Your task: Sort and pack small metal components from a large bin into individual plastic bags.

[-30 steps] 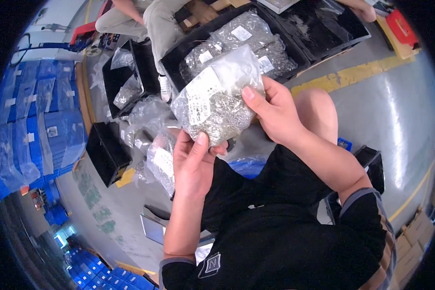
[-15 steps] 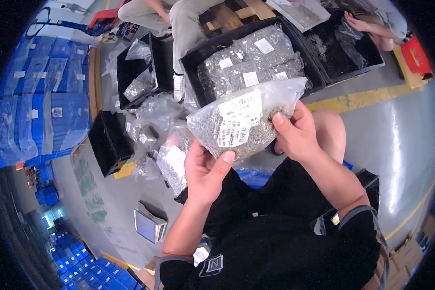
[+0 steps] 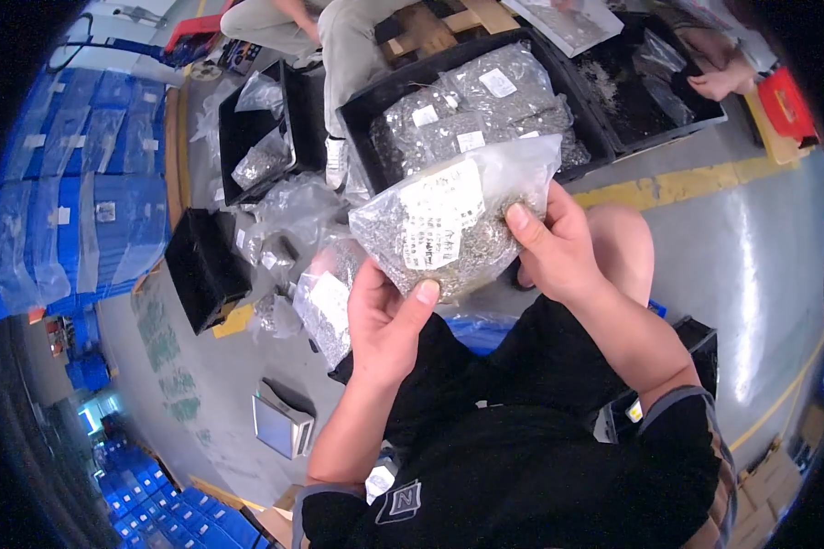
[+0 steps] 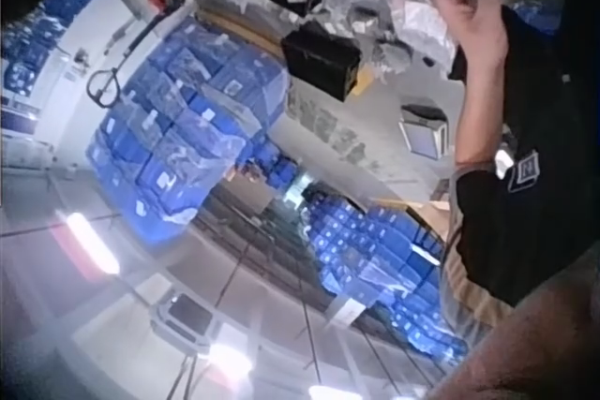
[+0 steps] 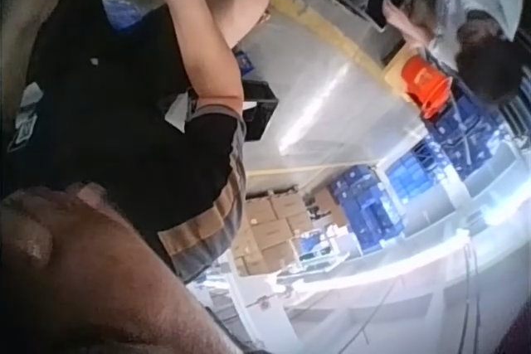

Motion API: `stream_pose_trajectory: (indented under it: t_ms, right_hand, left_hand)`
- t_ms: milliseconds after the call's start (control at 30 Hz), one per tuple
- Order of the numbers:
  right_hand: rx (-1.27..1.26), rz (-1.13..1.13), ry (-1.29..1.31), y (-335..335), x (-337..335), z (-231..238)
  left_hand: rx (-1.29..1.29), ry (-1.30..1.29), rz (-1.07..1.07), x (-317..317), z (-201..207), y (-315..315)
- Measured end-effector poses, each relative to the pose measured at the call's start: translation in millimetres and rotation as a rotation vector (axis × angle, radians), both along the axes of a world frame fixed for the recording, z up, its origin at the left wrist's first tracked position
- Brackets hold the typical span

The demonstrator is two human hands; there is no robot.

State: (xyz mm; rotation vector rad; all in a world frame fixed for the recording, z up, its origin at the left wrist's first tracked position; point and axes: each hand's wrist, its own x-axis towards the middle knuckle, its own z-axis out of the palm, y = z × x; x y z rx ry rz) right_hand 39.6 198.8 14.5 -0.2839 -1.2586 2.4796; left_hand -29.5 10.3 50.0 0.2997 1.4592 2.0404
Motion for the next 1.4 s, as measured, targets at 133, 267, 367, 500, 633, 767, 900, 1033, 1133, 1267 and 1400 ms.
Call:
stream_pose_trajectory:
  t_ms: [133, 267, 367, 500, 633, 767, 900, 1033, 1133, 1267, 1400]
  right_hand:
    - [-0.082, 0.012, 0.039, 0.2, -0.9, -1.9]
    - [-0.145, 0.019, 0.054, 0.0, -1.3, -2.9]
    - [-0.188, 0.045, 0.054, 1.2, -0.8, -0.9]
    - [-0.248, 0.070, 0.025, 1.8, -1.6, 2.9]
    - [-0.303, 0.055, -0.018, 2.8, -3.3, 3.8]
    - [-0.299, 0.105, -0.080, 2.9, -4.0, 4.1]
    - [-0.361, 0.216, -0.104, 2.0, -16.4, -4.7]
    - [-0.278, 0.053, -0.131, 10.9, -26.1, -10.3]
    - [-0.165, -0.110, -0.237, 41.4, -35.2, -15.5]
    - [-0.061, -0.308, -0.336, 88.8, -62.9, -20.7]
    - [-0.032, -0.491, -0.402, 158.8, -92.5, -46.9]
  left_hand:
    - [0.024, 0.024, -0.017, 1.5, 4.9, 2.4]
    - [0.043, 0.060, 0.002, 4.3, 13.5, 7.1]
    - [0.039, 0.092, 0.004, 4.8, 13.0, 7.7]
    - [0.048, 0.098, 0.013, 6.0, 17.3, 9.4]
    - [0.036, 0.074, 0.018, 5.2, 18.1, 11.8]
    - [-0.033, -0.019, 0.038, 1.8, 13.1, 18.8]
    - [-0.101, -0.104, 0.065, -14.1, 7.9, 27.6]
    - [-0.228, 0.077, -0.056, -26.0, 4.8, 14.7]
    - [-0.300, 0.340, -0.058, -26.0, 8.2, -7.8]
    - [-0.717, 1.023, 0.081, -33.3, 14.2, -57.5]
    - [-1.036, 1.171, 0.066, -32.5, 6.5, -83.5]
